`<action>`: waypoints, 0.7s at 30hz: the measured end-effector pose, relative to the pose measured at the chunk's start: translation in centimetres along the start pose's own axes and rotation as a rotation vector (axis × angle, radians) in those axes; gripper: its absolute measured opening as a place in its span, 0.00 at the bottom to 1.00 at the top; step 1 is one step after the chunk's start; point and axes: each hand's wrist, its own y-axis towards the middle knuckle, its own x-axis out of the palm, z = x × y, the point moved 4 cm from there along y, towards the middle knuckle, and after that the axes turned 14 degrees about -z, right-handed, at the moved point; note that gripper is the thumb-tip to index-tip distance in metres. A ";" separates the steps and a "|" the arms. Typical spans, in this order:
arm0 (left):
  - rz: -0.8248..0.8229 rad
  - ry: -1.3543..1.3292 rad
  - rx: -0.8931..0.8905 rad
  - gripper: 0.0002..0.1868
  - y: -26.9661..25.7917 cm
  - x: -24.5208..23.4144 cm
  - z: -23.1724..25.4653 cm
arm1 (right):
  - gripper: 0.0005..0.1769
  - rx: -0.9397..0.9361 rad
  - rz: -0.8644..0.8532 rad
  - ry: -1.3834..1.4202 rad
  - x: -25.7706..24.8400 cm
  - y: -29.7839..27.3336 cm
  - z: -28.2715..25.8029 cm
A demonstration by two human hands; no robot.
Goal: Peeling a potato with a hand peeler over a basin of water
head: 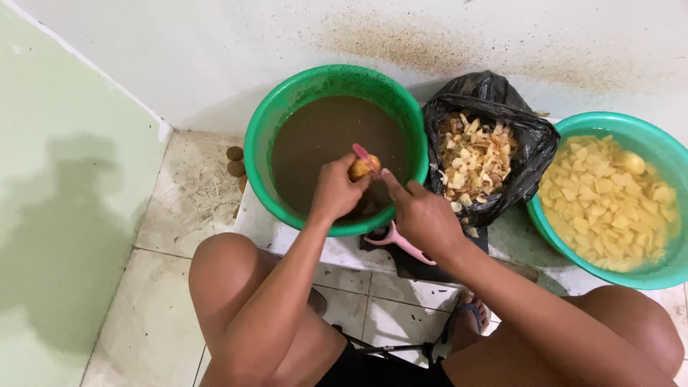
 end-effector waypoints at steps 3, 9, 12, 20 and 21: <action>-0.018 0.023 -0.044 0.21 0.9 -0.3 -1.0 | 0.24 0.003 0.026 0.039 -0.2 0.1 -0.1; -0.084 0.101 -0.052 0.23 0.7 -0.3 0.3 | 0.22 0.022 -0.014 0.062 -1.2 1.7 0.6; -0.130 0.184 -0.140 0.25 0.3 -0.9 0.7 | 0.21 0.111 -0.127 0.086 -1.5 2.6 1.6; -0.073 0.173 -0.169 0.28 0.2 -2.5 0.4 | 0.16 0.255 -0.447 -0.039 -0.9 3.9 2.4; -0.062 0.144 -0.153 0.29 0.2 -2.5 0.2 | 0.16 0.264 -0.431 -0.077 -1.2 3.6 2.4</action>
